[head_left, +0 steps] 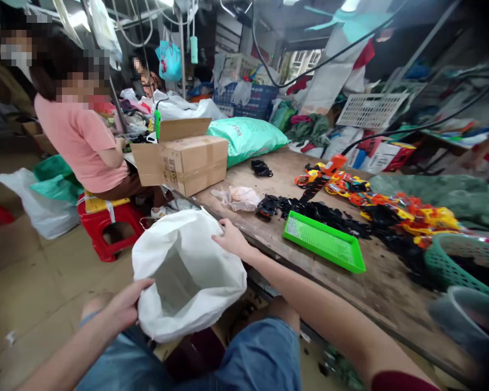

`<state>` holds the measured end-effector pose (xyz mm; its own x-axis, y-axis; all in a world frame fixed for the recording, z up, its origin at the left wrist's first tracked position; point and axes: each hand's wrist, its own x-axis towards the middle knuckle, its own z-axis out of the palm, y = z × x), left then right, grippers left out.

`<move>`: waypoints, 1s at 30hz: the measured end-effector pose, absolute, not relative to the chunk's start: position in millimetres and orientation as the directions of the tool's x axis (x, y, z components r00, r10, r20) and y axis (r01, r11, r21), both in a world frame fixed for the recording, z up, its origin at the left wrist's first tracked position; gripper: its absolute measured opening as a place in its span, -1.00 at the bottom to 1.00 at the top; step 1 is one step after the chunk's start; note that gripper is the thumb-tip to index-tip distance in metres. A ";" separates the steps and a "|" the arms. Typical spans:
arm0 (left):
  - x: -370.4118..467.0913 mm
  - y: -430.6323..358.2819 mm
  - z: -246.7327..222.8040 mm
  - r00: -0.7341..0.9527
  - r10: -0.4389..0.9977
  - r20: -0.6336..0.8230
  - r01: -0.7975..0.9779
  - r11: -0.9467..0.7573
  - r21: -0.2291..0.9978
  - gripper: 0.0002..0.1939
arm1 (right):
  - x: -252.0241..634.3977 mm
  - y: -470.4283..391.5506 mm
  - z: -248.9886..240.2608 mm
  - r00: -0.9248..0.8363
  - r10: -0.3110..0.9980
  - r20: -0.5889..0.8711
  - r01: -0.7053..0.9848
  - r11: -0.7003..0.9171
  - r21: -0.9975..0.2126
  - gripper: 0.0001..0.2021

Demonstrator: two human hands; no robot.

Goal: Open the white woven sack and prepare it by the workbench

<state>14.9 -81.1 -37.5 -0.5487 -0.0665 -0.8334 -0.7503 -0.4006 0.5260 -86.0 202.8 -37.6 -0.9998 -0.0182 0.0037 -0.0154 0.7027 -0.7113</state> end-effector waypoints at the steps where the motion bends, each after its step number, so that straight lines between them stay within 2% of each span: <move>1: 12.1 -80.6 -46.5 -0.555 -0.057 -0.830 -0.746 -0.407 0.527 -0.80 | -79.2 208.0 -47.9 -1.000 -0.018 -0.004 -0.011 0.709 -0.705 -0.37; 6: -10.3 -72.4 -77.1 -0.596 -0.016 -0.803 -0.729 -0.409 0.549 -0.88 | -70.0 221.6 -89.2 -0.997 0.073 -0.010 0.061 0.744 -0.665 -0.52; 10: -17.0 -67.3 -74.9 -0.636 0.022 -0.771 -0.718 -0.384 0.581 -0.90 | -80.8 230.3 -94.5 -0.984 0.146 0.102 0.046 0.763 -0.645 -0.56; 17: -21.8 -99.1 -57.8 -0.680 0.084 -0.728 -0.705 -0.351 0.617 -0.66 | -91.3 224.1 -84.8 -0.958 0.097 0.269 -0.080 0.812 -0.578 -0.60; 24: -41.4 -95.2 -105.9 -0.667 0.062 -0.743 -0.714 -0.340 0.612 -0.81 | -109.2 194.5 -116.8 -0.989 0.029 0.148 -0.041 0.891 -0.452 -0.63; 30: -41.0 -96.5 -108.3 -0.701 0.022 -0.713 -0.679 -0.328 0.657 -0.84 | -106.9 190.7 -112.3 -0.989 0.017 0.145 -0.040 0.923 -0.382 -0.49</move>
